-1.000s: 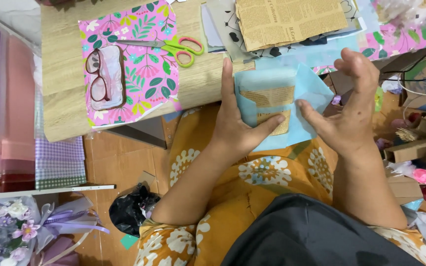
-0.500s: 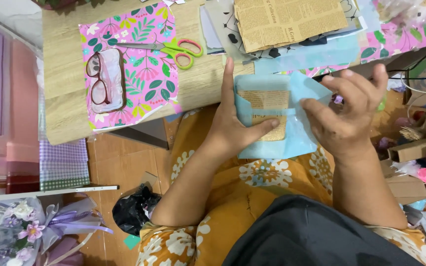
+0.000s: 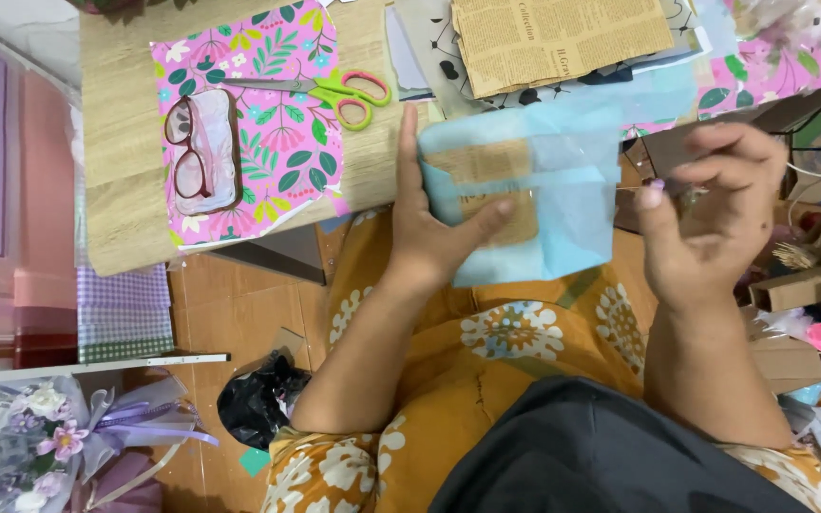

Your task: The person wraps a small bouquet component with decorative paper by hand, folding and securing it with tape.

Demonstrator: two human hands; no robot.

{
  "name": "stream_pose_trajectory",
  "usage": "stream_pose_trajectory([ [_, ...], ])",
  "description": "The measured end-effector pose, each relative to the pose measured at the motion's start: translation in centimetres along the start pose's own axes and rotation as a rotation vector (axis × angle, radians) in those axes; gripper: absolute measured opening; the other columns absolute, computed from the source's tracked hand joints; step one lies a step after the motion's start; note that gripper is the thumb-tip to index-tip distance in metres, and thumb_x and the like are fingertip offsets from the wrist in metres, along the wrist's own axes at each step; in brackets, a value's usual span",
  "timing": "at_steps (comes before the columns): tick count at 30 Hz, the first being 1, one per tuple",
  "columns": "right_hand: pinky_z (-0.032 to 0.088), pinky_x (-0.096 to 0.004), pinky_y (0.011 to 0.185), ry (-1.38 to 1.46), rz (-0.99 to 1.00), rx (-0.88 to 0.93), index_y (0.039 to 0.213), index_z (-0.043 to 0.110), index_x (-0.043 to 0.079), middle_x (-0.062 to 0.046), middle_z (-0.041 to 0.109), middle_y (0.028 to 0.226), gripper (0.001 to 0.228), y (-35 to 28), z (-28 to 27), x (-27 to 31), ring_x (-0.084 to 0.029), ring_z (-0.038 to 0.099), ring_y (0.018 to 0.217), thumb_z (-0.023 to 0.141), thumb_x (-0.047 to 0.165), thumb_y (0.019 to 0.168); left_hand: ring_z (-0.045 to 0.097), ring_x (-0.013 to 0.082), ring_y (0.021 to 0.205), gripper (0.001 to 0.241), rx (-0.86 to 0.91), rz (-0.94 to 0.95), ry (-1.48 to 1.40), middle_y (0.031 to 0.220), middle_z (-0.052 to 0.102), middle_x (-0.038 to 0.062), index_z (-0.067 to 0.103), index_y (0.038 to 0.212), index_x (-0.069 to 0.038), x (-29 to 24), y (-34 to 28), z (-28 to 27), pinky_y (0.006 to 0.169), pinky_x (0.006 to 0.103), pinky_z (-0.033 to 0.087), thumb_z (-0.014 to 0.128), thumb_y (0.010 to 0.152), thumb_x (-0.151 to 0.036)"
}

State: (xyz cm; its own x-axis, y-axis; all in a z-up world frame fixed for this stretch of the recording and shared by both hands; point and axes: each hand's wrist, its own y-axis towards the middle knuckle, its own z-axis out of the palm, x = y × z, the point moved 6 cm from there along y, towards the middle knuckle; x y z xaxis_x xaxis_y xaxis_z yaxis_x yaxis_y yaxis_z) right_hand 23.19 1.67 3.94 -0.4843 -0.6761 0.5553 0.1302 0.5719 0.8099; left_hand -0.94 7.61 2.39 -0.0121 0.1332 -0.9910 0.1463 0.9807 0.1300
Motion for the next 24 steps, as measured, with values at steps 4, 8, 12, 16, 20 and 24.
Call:
stream_pose_trajectory([
  [4,0.015,-0.059,0.125,-0.39,-0.141,0.277,0.103,0.073,0.012,-0.021,0.051,0.133,0.024,-1.0,2.1,1.7,-0.04,0.05,0.13,0.08,0.034,0.096,0.014,0.024,0.163,0.113,-0.136,0.121,0.049,0.175,0.014,0.013,0.01,0.163,-0.02,-0.7,-0.2,-0.9,0.132,0.0411,0.019,0.087,0.081,-0.03],
  [8,-0.001,-0.063,0.123,-0.437,-0.048,0.375,0.093,0.077,0.016,-0.017,0.056,0.138,0.016,-2.3,3.7,0.6,-0.043,0.044,0.14,0.081,0.027,0.102,0.018,0.0222,0.163,0.115,-0.182,0.2,0.025,0.175,0.014,0.014,0.008,0.165,-0.019,-0.6,-0.5,-1.1,0.134,0.0396,0.02,0.087,0.082,-0.027],
  [12,0.009,-0.066,0.127,-0.193,0.076,0.325,0.097,0.069,0.013,-0.021,0.048,0.142,0.007,-1.7,2.6,0.4,-0.036,0.048,0.14,0.075,0.015,0.097,0.022,0.0198,0.16,0.117,-0.288,0.236,-0.154,0.176,0.008,0.01,0.006,0.165,-0.016,0.7,0.1,-2.2,0.133,0.0367,0.023,0.087,0.08,-0.02],
  [16,0.034,-0.052,0.127,0.029,-0.049,0.286,0.104,0.071,0.01,-0.017,0.032,0.141,0.02,-1.7,2.2,0.7,-0.035,0.037,0.142,0.059,0.026,0.106,0.029,0.0233,0.155,0.112,-0.354,0.224,-0.222,0.172,0.014,0.013,0.01,0.165,-0.021,1.1,0.0,-2.9,0.128,0.039,0.033,0.085,0.081,-0.022],
  [20,0.034,-0.046,0.126,0.113,-0.028,0.189,0.129,0.048,0.015,-0.015,0.037,0.142,0.04,-1.6,2.1,0.4,-0.028,0.041,0.14,0.067,0.034,0.098,0.028,0.025,0.157,0.113,-0.351,0.273,-0.246,0.174,0.012,0.014,0.004,0.165,-0.022,0.8,-0.4,-2.8,0.13,0.0426,0.034,0.085,0.086,-0.019],
  [24,0.044,-0.044,0.122,0.365,0.15,0.195,0.149,0.03,0.007,-0.021,0.04,0.149,0.067,-2.1,2.6,-0.4,-0.031,0.049,0.129,0.065,0.026,0.095,0.035,0.0243,0.151,0.116,-0.332,0.286,-0.344,0.17,0.021,0.017,-0.003,0.165,-0.028,1.1,-0.7,-2.6,0.124,0.0428,0.042,0.084,0.088,-0.019],
])
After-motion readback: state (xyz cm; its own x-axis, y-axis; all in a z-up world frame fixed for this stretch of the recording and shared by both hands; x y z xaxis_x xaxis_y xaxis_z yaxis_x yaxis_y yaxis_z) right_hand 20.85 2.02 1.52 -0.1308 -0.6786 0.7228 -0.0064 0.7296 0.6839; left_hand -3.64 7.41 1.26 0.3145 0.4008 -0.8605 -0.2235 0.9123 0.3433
